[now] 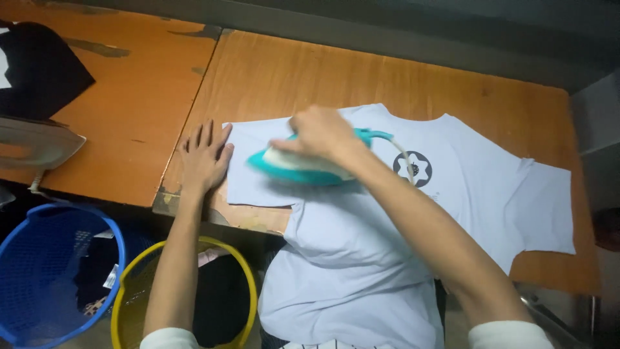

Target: Ironing a white t-shirt on a wooden table to remove wrinkles.

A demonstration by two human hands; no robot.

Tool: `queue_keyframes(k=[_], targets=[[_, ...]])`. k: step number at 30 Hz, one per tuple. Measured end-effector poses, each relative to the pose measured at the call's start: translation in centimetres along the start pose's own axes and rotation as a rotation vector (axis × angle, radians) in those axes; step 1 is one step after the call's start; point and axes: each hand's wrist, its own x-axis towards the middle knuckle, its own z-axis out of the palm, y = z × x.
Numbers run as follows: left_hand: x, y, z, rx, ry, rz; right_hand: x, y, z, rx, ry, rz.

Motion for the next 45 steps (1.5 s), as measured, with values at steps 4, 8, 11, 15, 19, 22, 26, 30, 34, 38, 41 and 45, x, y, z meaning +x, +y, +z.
queue_keyframes(k=[4, 8, 11, 15, 19, 22, 26, 30, 34, 38, 41, 45], targets=[[-0.5, 0.2, 0.7, -0.139, 0.312, 0.13, -0.6, 2.7, 1.1, -0.099, 0.147, 0.212], [-3.3, 4.7, -2.2, -0.358, 0.41, 0.266, 1.7, 4.6, 4.3, -0.208, 0.14, 0.198], [-3.7, 4.2, 0.4, -0.045, 0.058, 0.247, 3.7, 4.4, 6.1, -0.22, 0.133, 0.159], [-5.1, 3.6, -1.1, -0.041, -0.085, 0.141, 6.9, 4.2, 9.1, -0.262, 0.102, 0.198], [-5.5, 3.0, -0.6, -0.003, -0.021, 0.126, 6.7, 3.1, 9.5, -0.247, 0.025, 0.149], [-5.3, 3.1, -0.6, -0.014, -0.008, 0.125, 5.0, 1.9, 8.6, -0.274, -0.056, 0.0], [-5.4, 3.1, -0.5, 0.025, -0.006, 0.104, 5.0, 1.1, 7.4, -0.236, -0.045, 0.012], [-5.4, 3.4, -1.0, -0.025, -0.037, 0.086, 9.8, 2.9, 9.8, -0.202, 0.089, 0.237], [-5.4, 3.3, -0.9, -0.007, -0.022, 0.085, 11.5, 3.4, 10.9, -0.224, 0.154, 0.332], [-5.3, 3.3, -0.9, -0.049, -0.027, 0.078, 7.4, 1.1, 7.2, -0.251, 0.027, 0.057], [-5.4, 3.5, -1.4, -0.108, -0.039, 0.071, 8.5, 1.4, 8.2, -0.266, 0.052, 0.126], [-5.4, 3.5, -1.2, -0.083, -0.019, 0.086, 10.4, 2.5, 10.0, -0.257, 0.131, 0.166]])
